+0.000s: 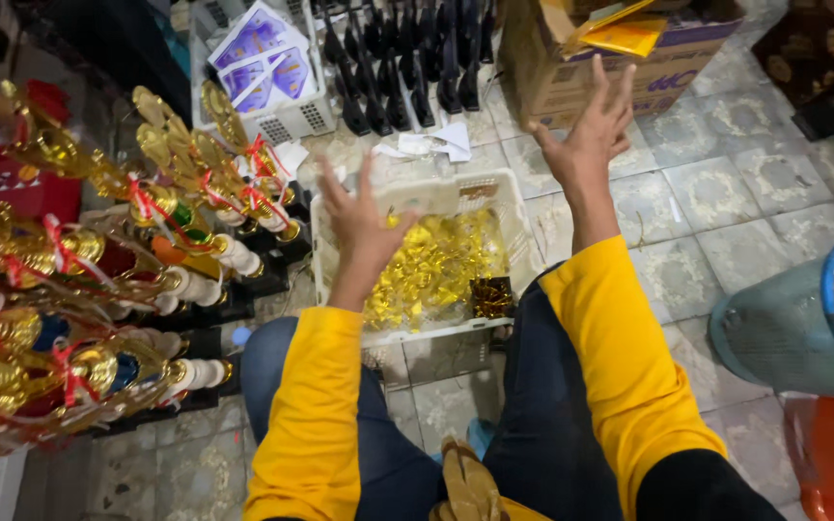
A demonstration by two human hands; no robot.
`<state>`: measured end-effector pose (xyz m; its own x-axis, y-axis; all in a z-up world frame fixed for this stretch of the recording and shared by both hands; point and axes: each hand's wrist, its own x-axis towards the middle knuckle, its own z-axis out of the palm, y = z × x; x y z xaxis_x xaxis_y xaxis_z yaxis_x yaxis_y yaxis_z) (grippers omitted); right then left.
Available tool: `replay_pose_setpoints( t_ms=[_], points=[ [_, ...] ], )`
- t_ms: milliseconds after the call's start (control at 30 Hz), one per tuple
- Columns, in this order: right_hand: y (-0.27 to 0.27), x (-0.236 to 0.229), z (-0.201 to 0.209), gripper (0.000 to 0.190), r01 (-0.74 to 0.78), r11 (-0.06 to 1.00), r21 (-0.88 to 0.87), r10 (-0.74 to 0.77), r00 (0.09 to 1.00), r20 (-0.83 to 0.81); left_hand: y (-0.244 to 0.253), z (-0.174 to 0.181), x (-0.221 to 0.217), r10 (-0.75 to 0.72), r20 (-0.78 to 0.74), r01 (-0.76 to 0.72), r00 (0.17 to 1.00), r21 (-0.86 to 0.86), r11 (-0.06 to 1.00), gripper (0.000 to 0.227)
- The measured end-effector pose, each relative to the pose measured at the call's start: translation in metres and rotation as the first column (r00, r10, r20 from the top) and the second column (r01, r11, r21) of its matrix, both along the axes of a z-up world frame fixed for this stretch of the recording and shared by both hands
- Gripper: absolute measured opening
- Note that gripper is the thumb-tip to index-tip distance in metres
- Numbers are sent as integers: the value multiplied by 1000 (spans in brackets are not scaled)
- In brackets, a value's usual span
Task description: The person sits on a low stool and wraps small, gold-colored trophy components with clear plastic film. They pick up each piece from a white basket, wrap it by hand, and place the wrapped item back into the basket. Several assembled trophies are visible to the left.
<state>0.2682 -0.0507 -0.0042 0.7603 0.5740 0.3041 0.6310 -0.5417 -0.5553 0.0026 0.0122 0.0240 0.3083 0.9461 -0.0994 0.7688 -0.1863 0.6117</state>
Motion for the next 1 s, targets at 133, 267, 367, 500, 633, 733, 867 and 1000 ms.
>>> replay_pose_setpoints(
  t_ms=[133, 267, 367, 500, 633, 733, 867, 1000],
  points=[
    [2, 36, -25, 91, -44, 915, 401, 71, 996, -52, -33, -7, 10, -171, 158, 151, 973, 131, 980, 91],
    [14, 48, -29, 91, 327, 569, 754, 330, 750, -574, -77, -42, 26, -743, 29, 629, 669, 511, 586, 92],
    [12, 22, -7, 89, 250, 662, 706, 291, 783, -550, -82, -46, 31, -795, -200, 807, 573, 306, 506, 102],
    [19, -7, -18, 75, -410, 730, 547, 406, 904, 135, -57, -2, 31, -274, 342, 318, 899, -79, 945, 92],
    [17, -48, -17, 80, -605, 742, 289, 641, 767, -41, -12, -1, -9, -321, 71, 303, 944, 189, 934, 79],
    [28, -41, -57, 88, -600, 773, -207, 545, 794, -268, 8, -8, -38, -188, 697, 169, 692, 97, 981, 77],
    [22, -13, -79, 67, -596, 592, -543, 554, 790, -263, 10, 6, -48, -120, 700, 59, 704, 111, 992, 32],
    [7, -15, -64, 63, -507, 401, -763, 419, 842, -339, 11, 5, -42, -192, 737, 88, 648, 177, 980, 25]
  ],
)
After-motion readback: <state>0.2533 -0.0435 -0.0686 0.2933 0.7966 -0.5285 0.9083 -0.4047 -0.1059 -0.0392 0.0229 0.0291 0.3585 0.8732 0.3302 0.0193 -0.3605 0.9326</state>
